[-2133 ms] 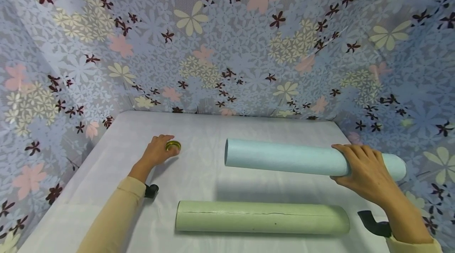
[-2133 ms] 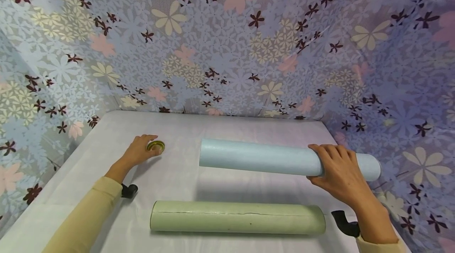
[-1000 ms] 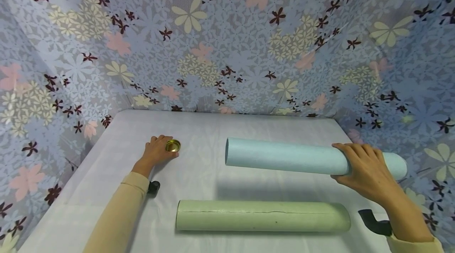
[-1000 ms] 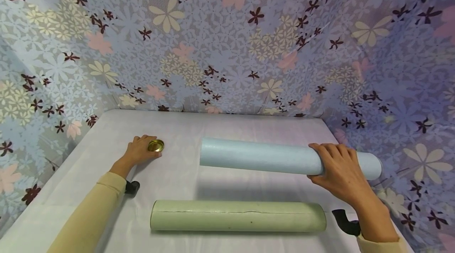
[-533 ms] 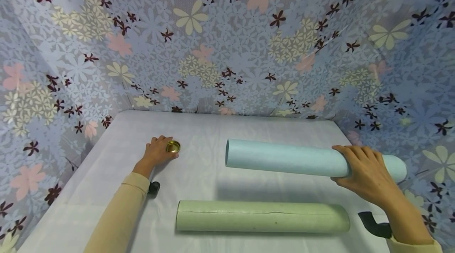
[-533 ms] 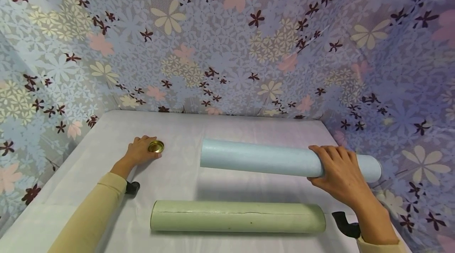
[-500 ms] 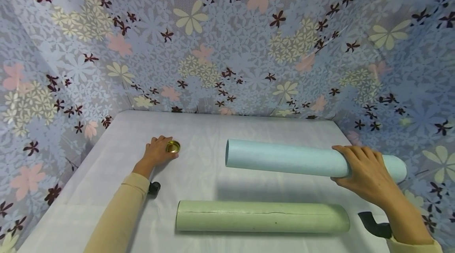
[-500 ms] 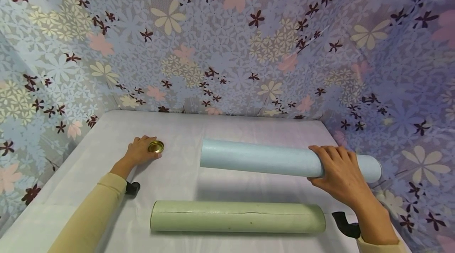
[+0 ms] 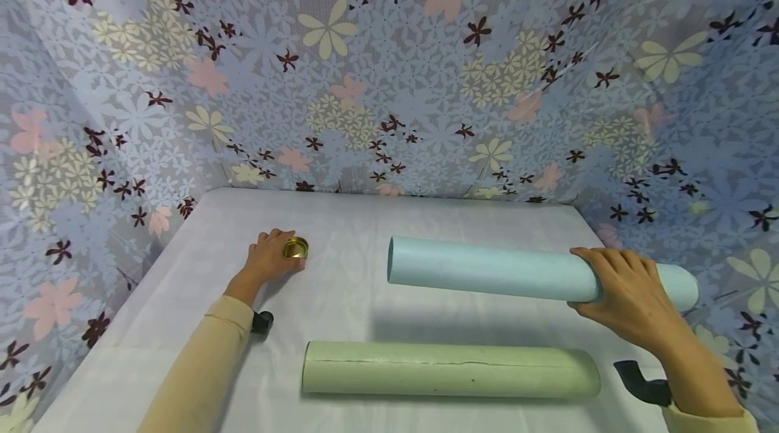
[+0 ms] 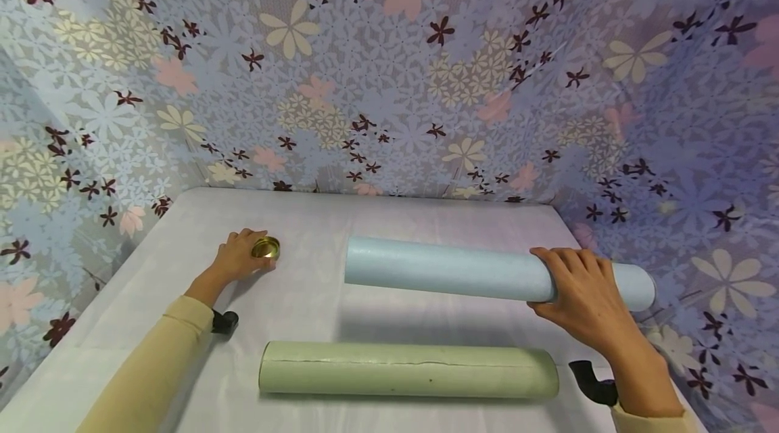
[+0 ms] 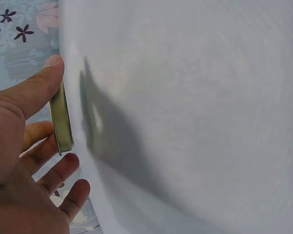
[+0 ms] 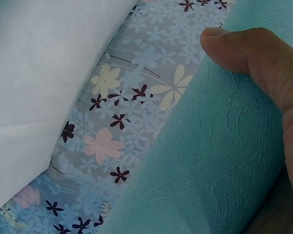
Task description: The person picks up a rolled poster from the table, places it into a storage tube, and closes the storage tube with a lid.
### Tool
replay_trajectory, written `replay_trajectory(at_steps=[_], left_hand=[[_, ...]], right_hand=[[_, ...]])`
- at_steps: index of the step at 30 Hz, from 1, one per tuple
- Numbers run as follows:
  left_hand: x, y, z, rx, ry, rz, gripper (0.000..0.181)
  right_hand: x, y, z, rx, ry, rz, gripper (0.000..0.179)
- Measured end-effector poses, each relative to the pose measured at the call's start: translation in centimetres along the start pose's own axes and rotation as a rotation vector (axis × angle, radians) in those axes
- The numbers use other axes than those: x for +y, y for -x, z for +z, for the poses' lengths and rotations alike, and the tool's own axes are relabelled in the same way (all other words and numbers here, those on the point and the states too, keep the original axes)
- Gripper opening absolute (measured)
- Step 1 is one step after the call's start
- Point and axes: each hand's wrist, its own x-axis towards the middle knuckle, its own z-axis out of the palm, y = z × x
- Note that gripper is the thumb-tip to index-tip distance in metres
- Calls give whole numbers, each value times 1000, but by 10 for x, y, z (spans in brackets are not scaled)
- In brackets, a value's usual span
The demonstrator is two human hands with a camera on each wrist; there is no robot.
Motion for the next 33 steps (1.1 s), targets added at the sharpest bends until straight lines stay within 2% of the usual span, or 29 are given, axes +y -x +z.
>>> replay_trajectory(at_steps=[7,17,22,26,33], left_hand=[[0,5,-7,16,40,13,72],[3,20,-23,46,186,-3,73],[2,28,-27,103,250,50,77],[3,33,-29,123,287,70,75],[9,41,-35,108,312,58,71]], right_hand=[[0,-1,1,3,-1,-6,92],[0,-4,4,2,1,-14,93],[-2,-6,5,-1,4,-16,93],[-3,-7,5,0,0,-19,93],[-4,-8,4,-2,2,-15,92]])
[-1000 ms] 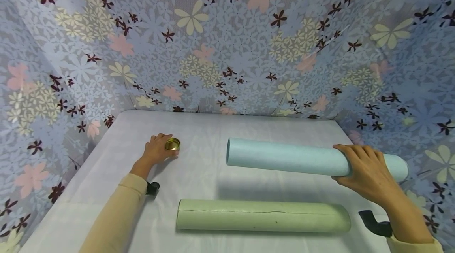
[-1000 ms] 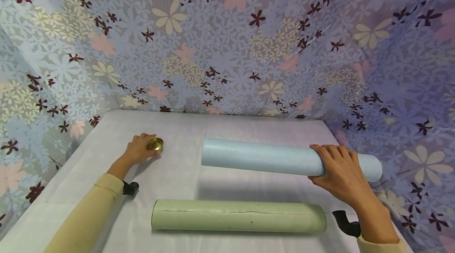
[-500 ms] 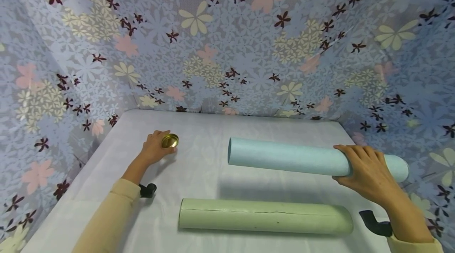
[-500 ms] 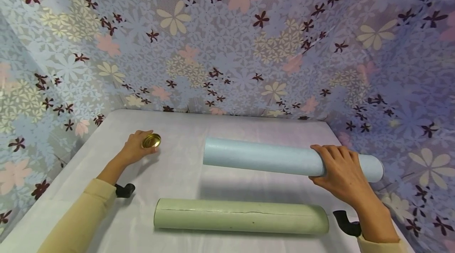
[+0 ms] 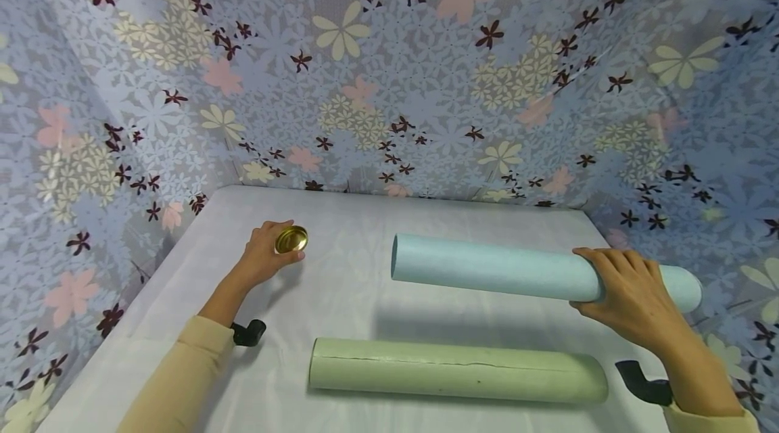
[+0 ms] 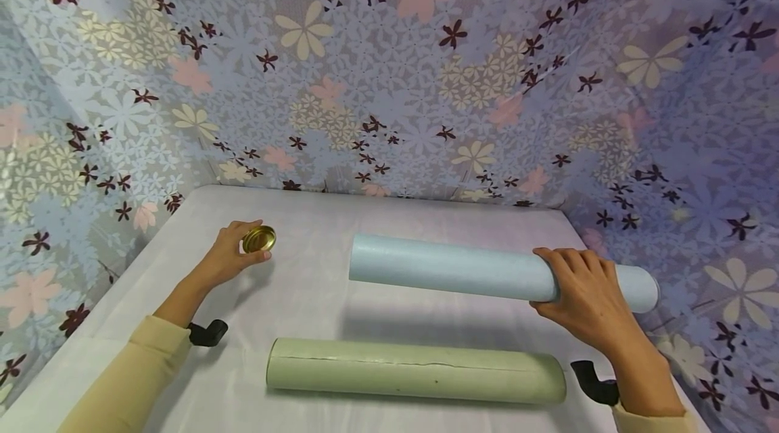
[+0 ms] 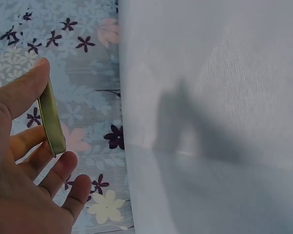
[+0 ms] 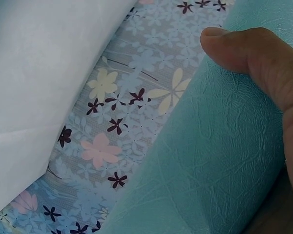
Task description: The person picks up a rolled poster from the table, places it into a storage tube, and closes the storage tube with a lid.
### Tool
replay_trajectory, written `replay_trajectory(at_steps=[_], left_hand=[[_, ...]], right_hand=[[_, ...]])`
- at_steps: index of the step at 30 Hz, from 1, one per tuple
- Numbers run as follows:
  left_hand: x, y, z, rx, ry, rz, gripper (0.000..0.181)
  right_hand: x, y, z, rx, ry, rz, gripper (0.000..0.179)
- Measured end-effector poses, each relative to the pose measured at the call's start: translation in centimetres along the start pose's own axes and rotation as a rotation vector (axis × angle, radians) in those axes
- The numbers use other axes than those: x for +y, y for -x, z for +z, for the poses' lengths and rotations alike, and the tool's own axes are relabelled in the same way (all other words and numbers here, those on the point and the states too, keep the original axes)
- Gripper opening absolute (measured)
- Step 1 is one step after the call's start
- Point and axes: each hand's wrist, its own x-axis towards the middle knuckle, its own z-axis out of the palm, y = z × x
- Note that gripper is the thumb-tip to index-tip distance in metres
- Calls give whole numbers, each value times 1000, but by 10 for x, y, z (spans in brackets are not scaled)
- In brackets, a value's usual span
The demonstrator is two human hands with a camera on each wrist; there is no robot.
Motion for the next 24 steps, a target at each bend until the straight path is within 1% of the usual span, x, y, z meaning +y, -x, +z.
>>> replay_trajectory(at_steps=[5,10,13,20,24], left_hand=[[5,5,-1,11,30,14,72],[12,11,-4,14,76,9,71],[17,14,-5,10,108,9,71],[27,24,-7,27,190,46,70],[32,29,-9,32,236,40,71]], right_hand=[[0,0,-1,2,-7,-1,92],[0,1,-1,2,-4,4,93],[0,1,-1,6,-3,3,93],[-1,1,-2,10,-5,-2,93],[-1,0,-3,12,-10,0,93]])
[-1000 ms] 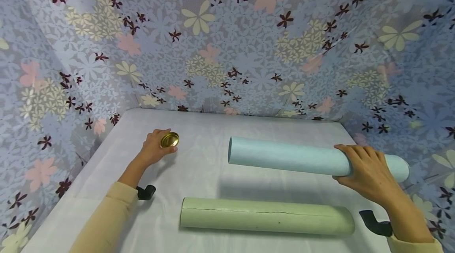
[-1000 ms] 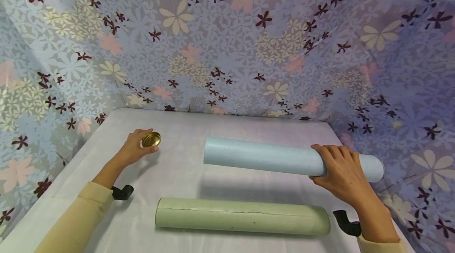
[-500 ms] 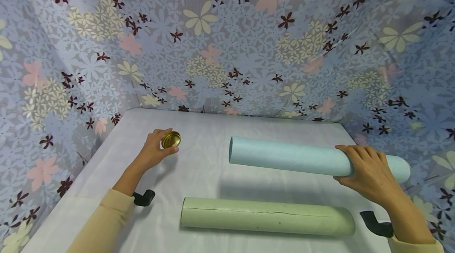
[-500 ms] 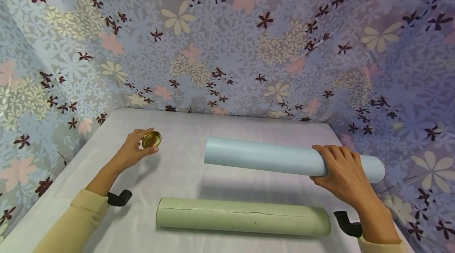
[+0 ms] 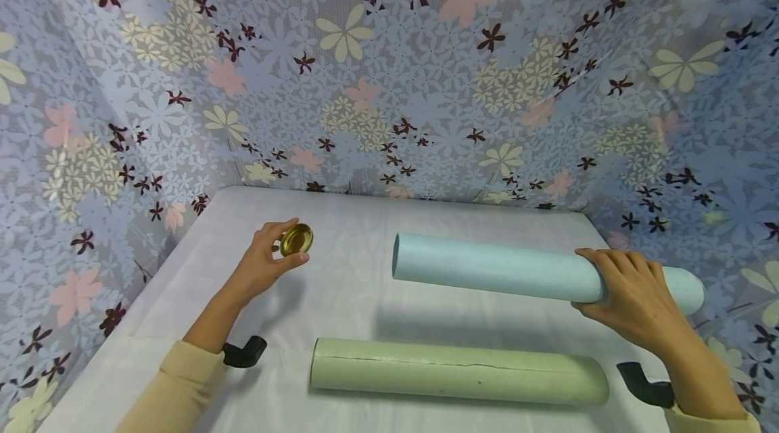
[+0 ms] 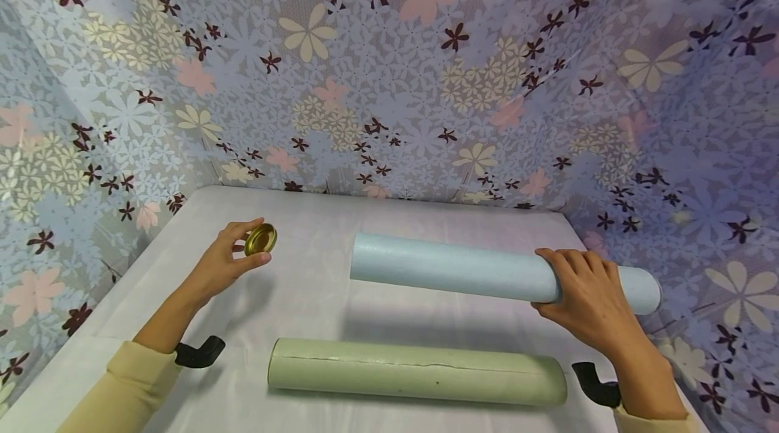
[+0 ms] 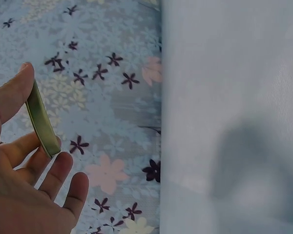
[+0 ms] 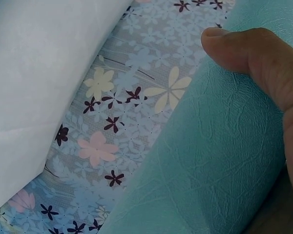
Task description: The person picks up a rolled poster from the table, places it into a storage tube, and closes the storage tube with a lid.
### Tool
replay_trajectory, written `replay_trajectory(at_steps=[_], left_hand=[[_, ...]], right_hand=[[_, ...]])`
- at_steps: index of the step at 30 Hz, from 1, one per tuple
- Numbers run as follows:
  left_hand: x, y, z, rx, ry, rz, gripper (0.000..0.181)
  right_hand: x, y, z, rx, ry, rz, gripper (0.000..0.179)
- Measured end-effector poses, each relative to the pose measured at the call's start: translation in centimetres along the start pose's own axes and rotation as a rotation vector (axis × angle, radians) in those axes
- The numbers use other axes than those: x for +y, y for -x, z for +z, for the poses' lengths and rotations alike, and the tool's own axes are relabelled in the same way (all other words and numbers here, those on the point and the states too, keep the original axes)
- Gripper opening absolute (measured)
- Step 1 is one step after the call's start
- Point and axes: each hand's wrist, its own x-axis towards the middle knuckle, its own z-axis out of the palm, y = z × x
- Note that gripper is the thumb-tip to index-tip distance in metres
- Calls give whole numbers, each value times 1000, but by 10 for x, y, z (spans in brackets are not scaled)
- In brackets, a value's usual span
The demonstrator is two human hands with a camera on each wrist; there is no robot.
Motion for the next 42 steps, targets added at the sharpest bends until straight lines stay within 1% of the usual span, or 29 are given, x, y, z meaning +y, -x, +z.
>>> replay_trajectory(at_steps=[3,10,16,23,32,37,42], left_hand=[[5,4,0,2,41,-2,71],[18,13,4,6,134,26,70],[30,20,12,5,202,55,67],[41,27,23,1,281,105,64],[53,29,37,-28,412,144,59],[60,30,44,-57,485,147,58],[67,29,52,-71,535,160,58]], right_hand=[[0,0,0,1,3,-1,93],[-1,1,-1,-6,2,8,92],[-2,1,-3,-4,0,11,92],[-4,2,-3,6,-2,4,93],[-4,3,-2,34,-15,-23,95],[-5,3,-1,39,-16,-28,95],[-5,3,-1,42,-15,-33,96]])
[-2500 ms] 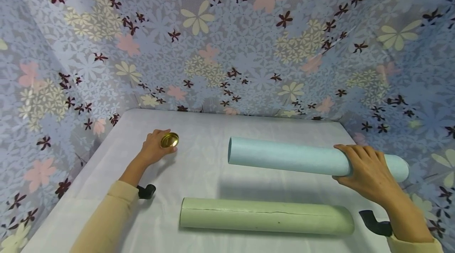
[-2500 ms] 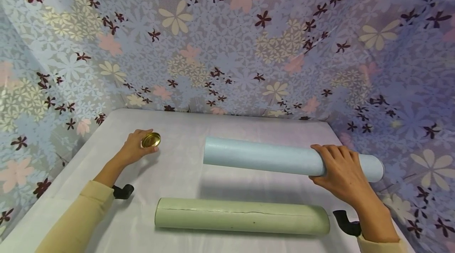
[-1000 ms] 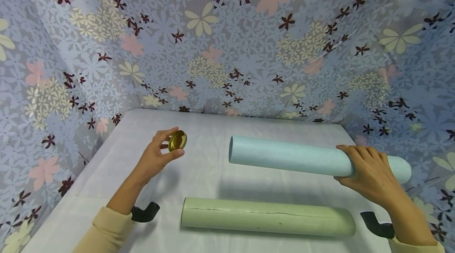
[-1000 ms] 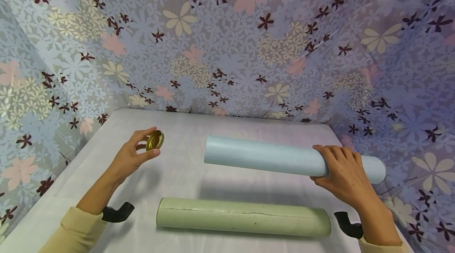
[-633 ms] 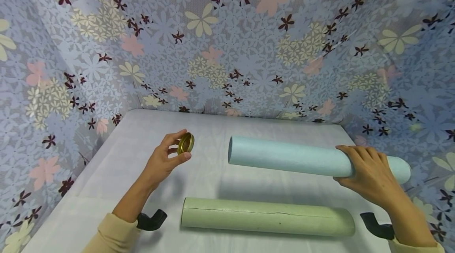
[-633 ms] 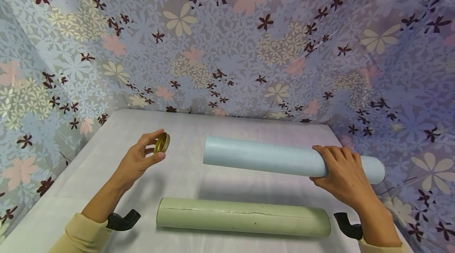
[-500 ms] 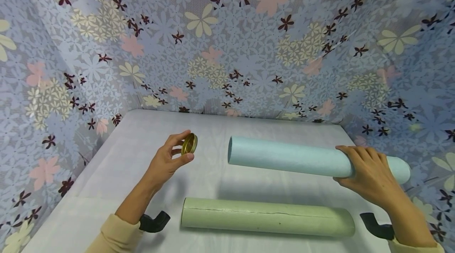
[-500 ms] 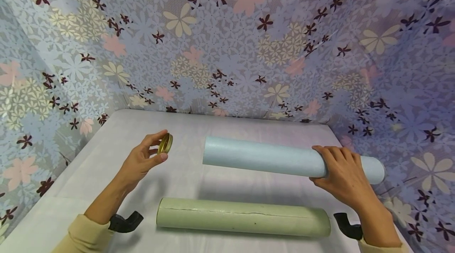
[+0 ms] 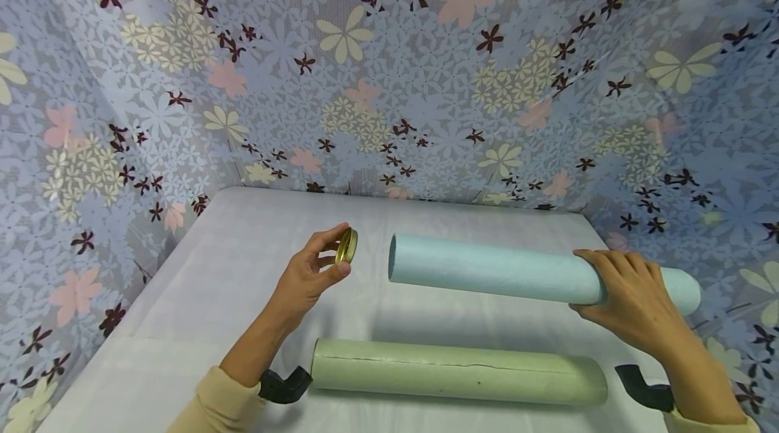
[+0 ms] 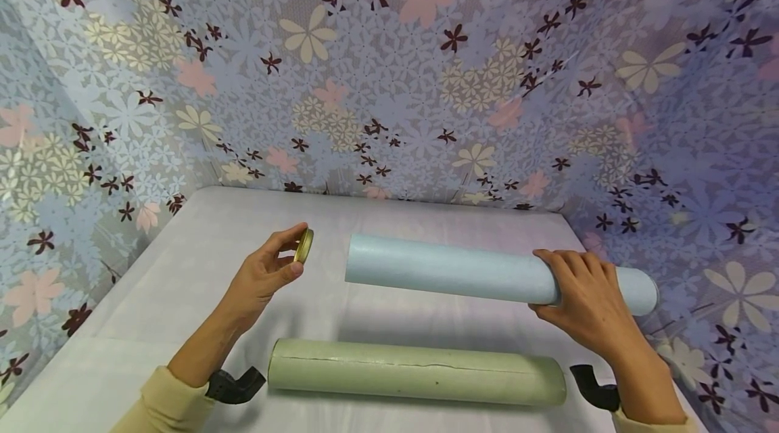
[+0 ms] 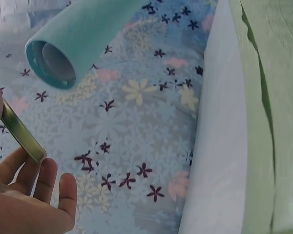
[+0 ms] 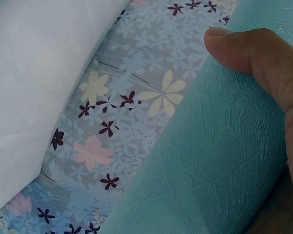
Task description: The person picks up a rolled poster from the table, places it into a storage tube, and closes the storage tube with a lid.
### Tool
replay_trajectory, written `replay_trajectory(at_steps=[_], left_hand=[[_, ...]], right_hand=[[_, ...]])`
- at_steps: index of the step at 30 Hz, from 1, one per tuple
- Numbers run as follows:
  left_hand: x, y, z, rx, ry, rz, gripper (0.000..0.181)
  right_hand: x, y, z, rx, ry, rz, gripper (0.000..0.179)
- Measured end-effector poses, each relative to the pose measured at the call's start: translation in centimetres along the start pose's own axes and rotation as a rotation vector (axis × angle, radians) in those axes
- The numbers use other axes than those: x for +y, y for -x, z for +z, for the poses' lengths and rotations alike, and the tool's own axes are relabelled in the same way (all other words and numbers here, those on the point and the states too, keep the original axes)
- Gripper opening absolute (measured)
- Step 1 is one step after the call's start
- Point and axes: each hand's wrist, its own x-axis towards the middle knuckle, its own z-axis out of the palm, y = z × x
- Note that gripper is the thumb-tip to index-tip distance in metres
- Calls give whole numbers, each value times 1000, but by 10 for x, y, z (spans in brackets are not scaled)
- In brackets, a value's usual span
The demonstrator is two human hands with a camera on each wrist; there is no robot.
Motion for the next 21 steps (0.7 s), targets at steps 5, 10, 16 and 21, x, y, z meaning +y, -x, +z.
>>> replay_trajectory(at_steps=[5,10,16,21], left_hand=[[1,-3,12,-18,52,14,58],[1,-4,22,-23,82,12,60],[2,-5,32,-26,130,-4,60],[2,-6,38,-39,168,-11,61]], right_hand=[[0,0,0,-5,-1,6,96],[-1,0,-1,-17,1,16,96],[-3,-3,0,-26,-4,18,95],[-4,-4,0,-27,-4,16,94]])
